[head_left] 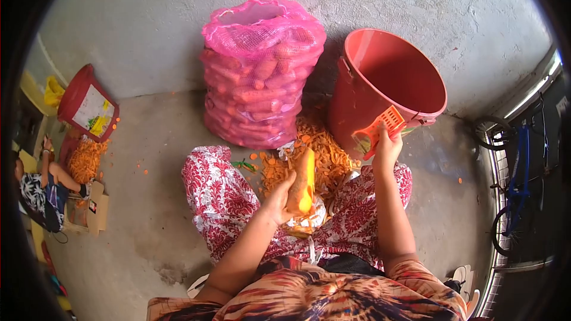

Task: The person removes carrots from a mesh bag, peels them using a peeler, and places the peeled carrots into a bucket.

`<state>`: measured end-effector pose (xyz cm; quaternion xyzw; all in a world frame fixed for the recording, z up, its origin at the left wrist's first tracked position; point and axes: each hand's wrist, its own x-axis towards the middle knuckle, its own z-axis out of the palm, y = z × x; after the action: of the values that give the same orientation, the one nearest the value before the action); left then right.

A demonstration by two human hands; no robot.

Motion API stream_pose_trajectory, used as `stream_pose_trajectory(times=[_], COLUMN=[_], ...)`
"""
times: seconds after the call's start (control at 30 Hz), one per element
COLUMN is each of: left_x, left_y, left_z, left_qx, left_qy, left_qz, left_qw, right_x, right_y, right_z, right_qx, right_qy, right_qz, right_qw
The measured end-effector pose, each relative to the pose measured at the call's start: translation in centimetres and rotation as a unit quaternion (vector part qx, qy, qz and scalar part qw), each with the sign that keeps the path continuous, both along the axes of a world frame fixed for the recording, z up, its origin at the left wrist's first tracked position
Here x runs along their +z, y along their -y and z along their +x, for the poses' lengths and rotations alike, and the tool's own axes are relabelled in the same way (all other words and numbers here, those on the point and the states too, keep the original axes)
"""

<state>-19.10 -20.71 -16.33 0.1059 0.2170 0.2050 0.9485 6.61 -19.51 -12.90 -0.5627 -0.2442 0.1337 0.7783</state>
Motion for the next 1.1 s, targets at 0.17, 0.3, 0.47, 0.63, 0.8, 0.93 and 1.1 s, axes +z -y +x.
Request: stream_pose_trajectory(times=[0.17,0.3,0.47,0.63,0.8,0.93,1.1], left_x=[2.4,2.1,2.1,1.7,2.3,2.3,1.5], left_y=[-0.8,-0.9,-0.7,-0.3,1.2,0.4,-0.7], left_z=[1.2,1.8,2.3,1.8,1.1,0.9,1.0], left_qx=[0.054,0.039,0.072,0.016,-0.042,-0.014,0.006], left_qy=[-0.032,0.03,0.02,0.001,0.005,0.003,0.055], left_qz=[0.012,0.001,-0.046,0.017,0.063,-0.038,-0.016], left_qw=[0.998,0.999,0.996,1.0,0.997,0.999,0.998], right_x=[4.7,4.2,3.5,1.2,-0.8,2.2,4.8], right_y=[3.0,4.1,4.4,3.1,-2.4,-0.2,4.1], right_z=[-7.7,-11.7,-12.2,-9.9,-0.4,-4.1,-11.1], right_qx=[0.194,0.283,0.291,0.233,-0.039,0.122,0.276], right_qy=[-0.034,0.007,0.145,0.11,0.149,0.017,0.03], right_qz=[-0.065,-0.092,-0.103,-0.069,-0.149,-0.06,-0.07], right_qw=[0.978,0.955,0.94,0.964,0.977,0.991,0.958])
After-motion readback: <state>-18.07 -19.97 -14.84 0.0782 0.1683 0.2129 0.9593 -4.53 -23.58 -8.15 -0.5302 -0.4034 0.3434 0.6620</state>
